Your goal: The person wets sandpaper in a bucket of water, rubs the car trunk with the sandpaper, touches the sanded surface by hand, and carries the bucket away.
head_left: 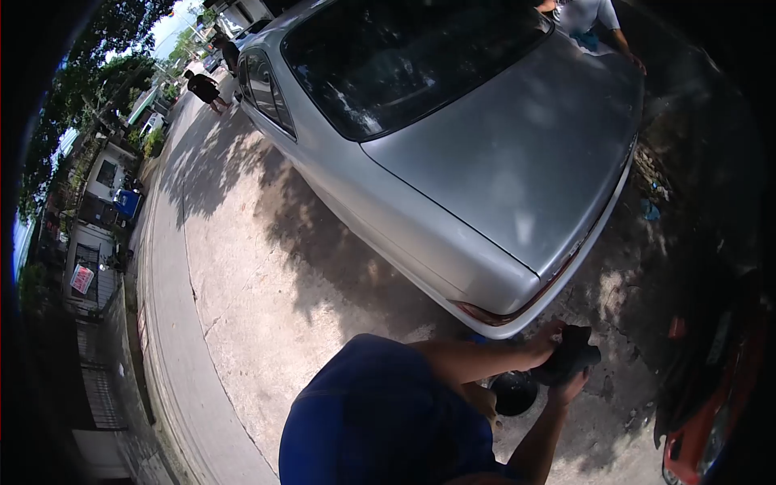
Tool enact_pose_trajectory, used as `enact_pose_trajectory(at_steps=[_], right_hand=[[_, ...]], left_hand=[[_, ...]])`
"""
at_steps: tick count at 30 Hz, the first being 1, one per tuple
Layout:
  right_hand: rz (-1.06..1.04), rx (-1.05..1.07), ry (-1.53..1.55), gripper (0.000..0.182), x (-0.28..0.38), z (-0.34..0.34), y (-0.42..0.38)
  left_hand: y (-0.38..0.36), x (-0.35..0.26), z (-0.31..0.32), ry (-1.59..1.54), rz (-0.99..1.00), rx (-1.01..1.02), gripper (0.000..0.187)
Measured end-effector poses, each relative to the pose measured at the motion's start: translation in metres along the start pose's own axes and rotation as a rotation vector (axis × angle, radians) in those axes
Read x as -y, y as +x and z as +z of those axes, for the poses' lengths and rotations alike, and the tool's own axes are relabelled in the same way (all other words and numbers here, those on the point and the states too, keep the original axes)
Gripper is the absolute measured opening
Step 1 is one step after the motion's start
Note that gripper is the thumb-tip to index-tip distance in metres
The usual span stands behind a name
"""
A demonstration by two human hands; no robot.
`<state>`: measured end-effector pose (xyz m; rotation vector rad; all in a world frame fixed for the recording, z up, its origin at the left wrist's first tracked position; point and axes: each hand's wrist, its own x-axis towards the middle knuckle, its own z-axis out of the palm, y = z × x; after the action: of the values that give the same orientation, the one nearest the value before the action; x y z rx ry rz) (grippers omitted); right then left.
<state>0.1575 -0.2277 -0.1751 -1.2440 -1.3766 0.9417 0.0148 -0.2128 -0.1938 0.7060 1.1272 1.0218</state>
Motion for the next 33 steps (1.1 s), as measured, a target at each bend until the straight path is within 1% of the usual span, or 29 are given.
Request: enact_pose_trajectory(at_steps=[1,2,4,5,6,8,9,12,13,14,16,17,19,20,21,22,24,25,27,28,29,31,32,33], right_hand=[[0.234,-0.060,0.333,0.061,-0.001,0.002,0.011],[0.237,-0.106,0.223,0.059,-0.003,0.006,0.023],[0.240,-0.196,0.004,0.056,0.034,0.035,0.053],[0.212,-0.227,-0.071,0.051,0.028,0.041,0.062],[0.215,-0.213,-0.058,0.049,0.033,0.048,0.070],[0.230,-0.193,-0.028,0.046,0.048,0.068,0.075],[0.187,-0.121,-0.011,0.044,0.051,0.069,0.077],[0.029,-0.127,0.036,0.045,0.085,0.068,0.075],[0.137,-0.178,0.246,0.047,0.080,0.059,0.077],[0.131,-0.272,0.223,0.048,0.076,0.046,0.077],[0.124,-0.453,0.170,0.050,0.092,0.026,0.073],[0.165,-0.496,0.182,0.052,0.076,0.012,0.073],[0.299,-0.451,0.261,0.053,0.078,0.023,0.070],[0.368,-0.429,0.294,0.053,0.081,0.029,0.065],[0.455,-0.357,0.527,0.054,0.080,0.038,0.062],[0.345,-0.254,0.614,0.054,0.064,0.040,0.063],[0.138,-0.036,0.787,0.056,0.022,0.036,0.062],[0.017,0.179,0.636,0.059,0.027,0.025,0.072],[0.029,0.254,0.840,0.061,0.026,0.018,0.084],[0.040,0.291,0.943,0.062,0.044,0.025,0.085],[-0.084,0.396,1.051,0.064,0.060,0.032,0.082],[-0.057,0.195,0.699,0.061,0.049,0.041,0.075],[-0.054,0.095,0.521,0.059,0.044,0.041,0.078],[-0.030,0.117,0.389,0.058,0.044,0.037,0.083]], left_hand=[[0.007,-0.001,0.002,-0.141,-0.034,-0.001,0.056],[0.014,-0.001,0.003,-0.280,-0.070,0.001,0.054],[0.004,-0.034,-0.012,-0.461,-0.356,0.054,0.069],[0.002,-0.053,-0.015,-0.549,-0.407,0.036,0.077],[0.000,-0.073,-0.019,-0.637,-0.457,0.012,0.086],[-0.005,-0.100,-0.020,-0.809,-0.394,-0.133,0.100],[-0.011,-0.112,-0.031,-0.830,-0.368,-0.029,0.101],[-0.013,-0.142,-0.048,-0.719,-0.241,0.053,0.100],[-0.004,-0.142,-0.043,-0.749,-0.168,-0.104,0.081],[0.004,-0.142,-0.045,-0.637,-0.082,-0.154,0.072],[0.015,-0.145,-0.049,-0.425,0.090,-0.255,0.059],[0.018,-0.148,-0.046,-0.341,0.117,-0.237,0.058],[0.015,-0.163,-0.035,-0.177,0.171,-0.214,0.058],[0.010,-0.169,-0.024,-0.091,0.127,-0.149,0.060],[0.001,-0.179,-0.011,-0.007,0.087,-0.083,0.062],[-0.001,-0.186,-0.002,0.078,0.053,-0.020,0.064],[0.013,-0.167,0.009,0.161,0.244,0.047,0.071],[0.011,-0.159,0.016,0.206,0.336,0.082,0.075],[-0.005,-0.145,0.027,0.517,0.500,-0.099,0.077],[-0.008,-0.141,0.029,0.565,0.568,-0.156,0.077],[-0.011,-0.137,0.031,0.613,0.634,-0.218,0.077],[0.000,-0.132,0.037,0.482,0.752,-0.276,0.076],[0.012,-0.133,0.036,0.360,0.729,-0.230,0.077],[0.027,-0.136,0.032,0.240,0.707,-0.178,0.078]])
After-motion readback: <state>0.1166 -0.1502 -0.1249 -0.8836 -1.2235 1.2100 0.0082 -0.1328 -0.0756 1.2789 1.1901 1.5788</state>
